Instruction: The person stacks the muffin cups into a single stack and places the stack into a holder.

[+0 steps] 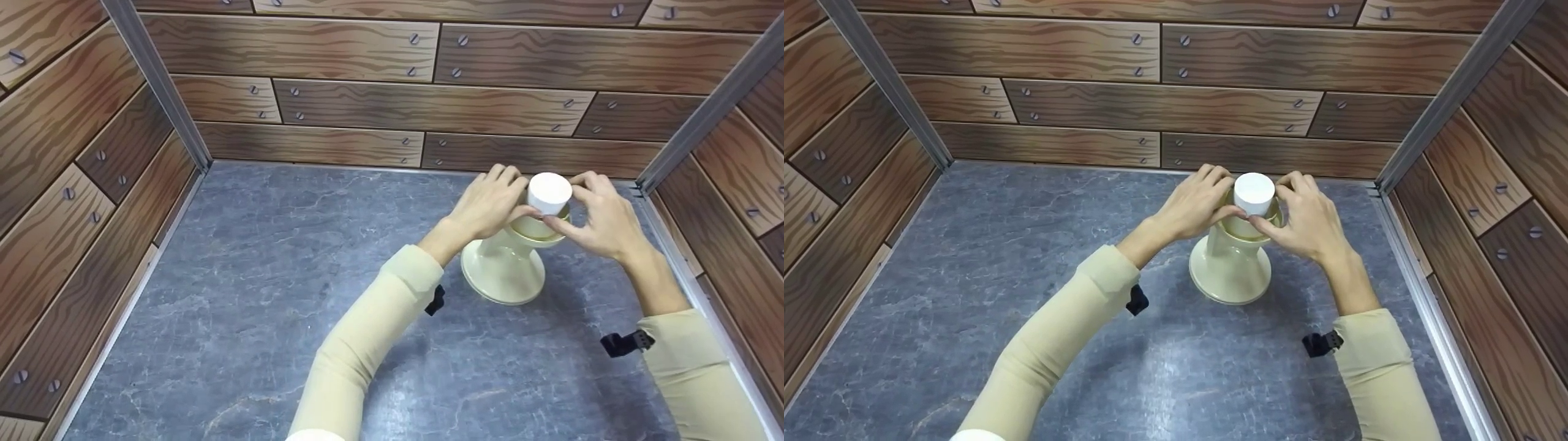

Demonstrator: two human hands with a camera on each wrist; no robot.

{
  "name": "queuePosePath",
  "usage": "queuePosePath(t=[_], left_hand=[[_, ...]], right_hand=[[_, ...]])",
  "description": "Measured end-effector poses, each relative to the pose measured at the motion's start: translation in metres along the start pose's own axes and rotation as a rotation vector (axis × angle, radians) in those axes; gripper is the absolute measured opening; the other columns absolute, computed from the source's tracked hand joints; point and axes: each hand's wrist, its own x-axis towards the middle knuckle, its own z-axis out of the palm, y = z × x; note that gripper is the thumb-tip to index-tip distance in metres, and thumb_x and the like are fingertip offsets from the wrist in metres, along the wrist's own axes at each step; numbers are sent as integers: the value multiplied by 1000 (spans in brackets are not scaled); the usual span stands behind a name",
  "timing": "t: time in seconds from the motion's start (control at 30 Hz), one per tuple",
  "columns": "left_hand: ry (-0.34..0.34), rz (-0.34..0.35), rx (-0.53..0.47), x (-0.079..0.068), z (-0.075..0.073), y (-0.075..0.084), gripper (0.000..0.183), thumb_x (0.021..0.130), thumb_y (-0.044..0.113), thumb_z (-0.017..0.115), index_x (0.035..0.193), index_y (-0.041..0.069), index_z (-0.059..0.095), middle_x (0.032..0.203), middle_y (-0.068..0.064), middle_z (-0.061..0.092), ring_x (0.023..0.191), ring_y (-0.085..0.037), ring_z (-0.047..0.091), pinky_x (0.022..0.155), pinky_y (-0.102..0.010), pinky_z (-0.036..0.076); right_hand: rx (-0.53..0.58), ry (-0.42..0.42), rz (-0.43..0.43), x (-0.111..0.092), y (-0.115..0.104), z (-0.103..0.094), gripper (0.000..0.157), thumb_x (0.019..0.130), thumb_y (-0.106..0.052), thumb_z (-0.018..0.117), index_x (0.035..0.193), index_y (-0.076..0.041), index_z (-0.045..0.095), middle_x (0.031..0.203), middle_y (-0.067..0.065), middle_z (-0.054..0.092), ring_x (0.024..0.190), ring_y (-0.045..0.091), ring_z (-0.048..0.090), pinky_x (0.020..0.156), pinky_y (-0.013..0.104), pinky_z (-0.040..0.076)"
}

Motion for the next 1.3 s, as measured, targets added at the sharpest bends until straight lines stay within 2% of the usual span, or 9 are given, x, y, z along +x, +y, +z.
queuePosePath(t=[0.3,0.53,0.97,1.3], left_hand=[[-24,-23,-44,2,1,1,63,102,66,47,141,18,61,142,0,57,132,-17,52,102,-30,52],[-63,-42,-66,6,-1,1,68,102,69,44,145,18,59,143,0,56,131,-17,51,102,-29,51],[-74,-34,-119,3,-3,0,66,103,68,48,141,16,61,144,-2,56,130,-18,51,101,-31,51],[-78,-32,-143,1,-3,-1,68,104,67,46,145,16,60,143,-3,57,131,-18,51,104,-31,51]], right_hand=[[16,-20,19,-1,3,0,56,84,-34,81,122,6,71,120,21,63,110,37,55,78,65,50],[26,-34,38,0,4,0,53,85,-34,80,120,5,72,121,22,63,112,38,55,80,67,49],[50,-20,51,-2,4,1,50,87,-33,80,118,4,71,122,22,61,112,39,56,79,66,50],[42,0,56,-4,5,4,50,87,-33,80,120,5,70,120,21,62,102,30,54,76,53,48]])
